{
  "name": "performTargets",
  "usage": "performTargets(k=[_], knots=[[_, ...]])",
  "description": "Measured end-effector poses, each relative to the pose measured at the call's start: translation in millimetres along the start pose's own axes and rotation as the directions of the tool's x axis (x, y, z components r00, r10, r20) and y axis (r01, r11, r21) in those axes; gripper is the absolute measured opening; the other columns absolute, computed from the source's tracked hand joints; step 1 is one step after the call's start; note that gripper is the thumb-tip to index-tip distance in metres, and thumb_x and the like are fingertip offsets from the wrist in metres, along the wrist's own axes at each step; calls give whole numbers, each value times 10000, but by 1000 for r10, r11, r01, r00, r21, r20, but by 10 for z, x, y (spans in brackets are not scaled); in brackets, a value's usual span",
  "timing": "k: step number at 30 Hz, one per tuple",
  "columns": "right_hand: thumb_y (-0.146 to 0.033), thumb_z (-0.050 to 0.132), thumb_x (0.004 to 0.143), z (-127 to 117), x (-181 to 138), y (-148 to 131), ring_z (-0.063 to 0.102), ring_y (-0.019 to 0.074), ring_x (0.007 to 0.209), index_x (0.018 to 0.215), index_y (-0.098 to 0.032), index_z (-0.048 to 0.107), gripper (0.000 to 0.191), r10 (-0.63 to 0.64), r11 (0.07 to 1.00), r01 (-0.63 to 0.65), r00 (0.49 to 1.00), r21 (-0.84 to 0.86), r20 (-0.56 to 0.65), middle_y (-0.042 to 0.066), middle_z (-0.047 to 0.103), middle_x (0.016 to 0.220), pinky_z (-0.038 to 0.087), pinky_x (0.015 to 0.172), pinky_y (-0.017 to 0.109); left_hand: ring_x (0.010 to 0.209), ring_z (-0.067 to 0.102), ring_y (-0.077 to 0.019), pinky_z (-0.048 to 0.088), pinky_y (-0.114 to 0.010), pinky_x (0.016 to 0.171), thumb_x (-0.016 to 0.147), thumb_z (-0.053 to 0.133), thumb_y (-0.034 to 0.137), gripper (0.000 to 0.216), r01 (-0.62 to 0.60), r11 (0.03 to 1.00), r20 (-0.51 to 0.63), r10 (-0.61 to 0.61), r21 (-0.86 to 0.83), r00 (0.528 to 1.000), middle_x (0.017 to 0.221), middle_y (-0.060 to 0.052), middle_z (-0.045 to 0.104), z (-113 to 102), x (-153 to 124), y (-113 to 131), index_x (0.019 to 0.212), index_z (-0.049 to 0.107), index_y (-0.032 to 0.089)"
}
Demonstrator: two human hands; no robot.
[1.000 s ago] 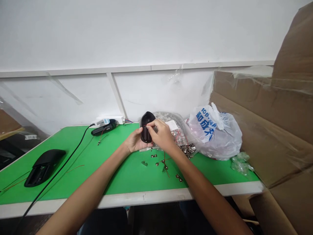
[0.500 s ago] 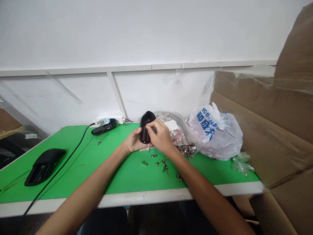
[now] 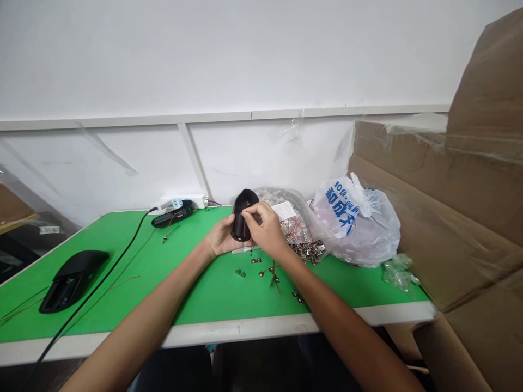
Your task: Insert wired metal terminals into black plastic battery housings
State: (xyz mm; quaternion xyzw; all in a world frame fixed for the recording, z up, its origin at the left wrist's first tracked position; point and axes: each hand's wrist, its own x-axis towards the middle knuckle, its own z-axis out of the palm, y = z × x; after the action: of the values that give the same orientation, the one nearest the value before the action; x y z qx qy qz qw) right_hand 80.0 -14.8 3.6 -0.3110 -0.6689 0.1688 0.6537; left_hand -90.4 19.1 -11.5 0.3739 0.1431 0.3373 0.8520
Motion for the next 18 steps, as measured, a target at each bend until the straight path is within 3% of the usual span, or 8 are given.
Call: performTargets(k=[7,13,18], knots=[[-274,627,967,-21,-4,2,679,219,885,869,-254,664,106,-47,997,48,998,-55,31,42,712,901,564,816,379,832,757,-251,612,-405,807,691,984,372,466,6,1000,9,-7,15,1000,948,-109,815,7,8,-4,1021,768,123],[-236,612,965,-36,-6,-23,673,213,863,886,-255,652,91,-66,992,71,997,-103,51,36,709,903,563,786,368,848,763,-262,599,-410,827,757,933,389,450,6,998,26,-7,62,1000,972,-133,816,-6,3,0,1070,767,112],[-226,608,967,-47,0,-14,667,215,867,893,-256,646,88,-75,991,82,995,-106,68,37,707,913,559,790,378,836,760,-258,602,-389,793,674,998,395,527,8,999,33,-9,40,999,966,-131,817,9,-2,12,1051,765,109]])
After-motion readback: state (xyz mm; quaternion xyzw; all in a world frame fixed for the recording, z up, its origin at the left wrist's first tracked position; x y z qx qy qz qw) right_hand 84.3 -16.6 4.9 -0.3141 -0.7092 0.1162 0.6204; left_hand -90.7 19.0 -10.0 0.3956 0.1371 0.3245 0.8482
